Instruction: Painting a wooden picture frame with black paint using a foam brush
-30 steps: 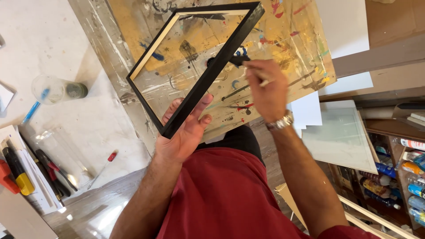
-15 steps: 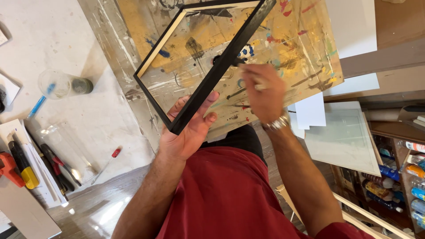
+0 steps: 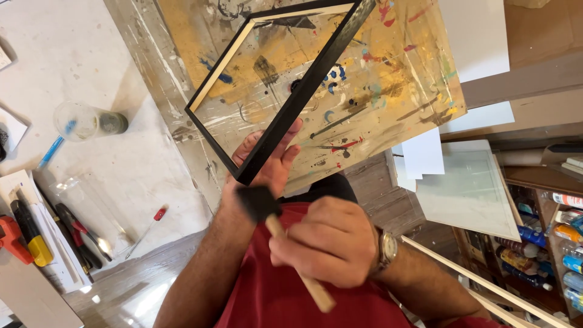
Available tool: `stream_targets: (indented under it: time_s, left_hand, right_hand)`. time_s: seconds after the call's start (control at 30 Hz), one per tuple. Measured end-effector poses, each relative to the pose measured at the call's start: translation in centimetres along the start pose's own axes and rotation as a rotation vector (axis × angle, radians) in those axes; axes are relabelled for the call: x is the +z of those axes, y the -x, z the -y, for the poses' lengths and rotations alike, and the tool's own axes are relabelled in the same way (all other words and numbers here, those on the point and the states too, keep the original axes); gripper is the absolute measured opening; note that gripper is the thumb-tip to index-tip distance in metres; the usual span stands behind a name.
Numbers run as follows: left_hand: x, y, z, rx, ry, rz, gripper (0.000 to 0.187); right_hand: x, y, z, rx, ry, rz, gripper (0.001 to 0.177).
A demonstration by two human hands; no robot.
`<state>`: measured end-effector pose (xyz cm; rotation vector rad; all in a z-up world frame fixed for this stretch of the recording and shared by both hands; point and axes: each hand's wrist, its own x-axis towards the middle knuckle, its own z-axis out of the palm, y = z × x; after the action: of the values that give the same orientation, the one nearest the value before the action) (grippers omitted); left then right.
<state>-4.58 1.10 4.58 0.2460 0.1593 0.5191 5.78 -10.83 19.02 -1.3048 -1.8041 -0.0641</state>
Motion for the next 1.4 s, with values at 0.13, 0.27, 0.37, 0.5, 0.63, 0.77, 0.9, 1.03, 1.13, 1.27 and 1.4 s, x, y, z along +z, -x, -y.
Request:
stream_targets:
  time_s: [0.13,0.27,0.37,0.5,0.63,0.77,0.9,1.03,1.13,1.27,1.4]
  left_hand:
    - [0.4,0.3,-0.5,0.03,0.0,0.134,0.02]
    - [0.7,0.4,-0.7,0.01,-0.045,0.175,0.024]
    - [-0.2,0.5,0.3,0.046,0.031,0.137,0.02]
    - [-0.7,0.5,0.2,-0.039,0.039,-0.024,0.017]
    - [0.9,0.5,-0.5,0.004,0.019,0.065,0.017]
    - [-1.5,0.8,0.1,-0.023,0.052,0.138,0.032]
    - [-0.6,1.2,-0.1,-0.056,-0.002,0.073,0.024]
    - [0.0,1.3,-0.6,-0.045,0.02,0.191,0.03]
    - [0.0,1.4,-0.6,-0.063,0.022,0.189,0.032]
    - [-0.1,1.3,-0.4,-0.058,0.027,0.198,0.03]
    - [-0.1,1.6,-0.2,-0.063,0.036,0.183,0.028]
  right_hand:
    - [0.4,2.2,-3.1,0.12,-0.199,-0.3,0.02]
    - [-0.8,2.5,-7.6,0.02,0.233,-0.42,0.024]
    - [-0.3,1.9,-4.1,0.196,0.215,0.162,0.036]
    - [1.0,-1.2,0.9,-0.052,0.051,0.003,0.024]
    - [-0.7,-1.6,1.9,0.161,-0.205,-0.094,0.01]
    - [0.7,0.2,-0.1,0.522,-0.465,-0.31,0.011]
    - [-0.6,1.1,-4.7,0.611,-0.311,-0.285,0.009]
    - [-4.2,2.5,-10.0,0.542,-0.104,-0.384,0.007]
    - [-7.0,3.0,-14.0,0.466,0.012,-0.468,0.008]
    - [-7.6,1.9,-14.0,0.262,0.452,-0.506,0.011]
    - [-2.7,3.7,-9.9,0.277,-0.638,-0.511,0.027]
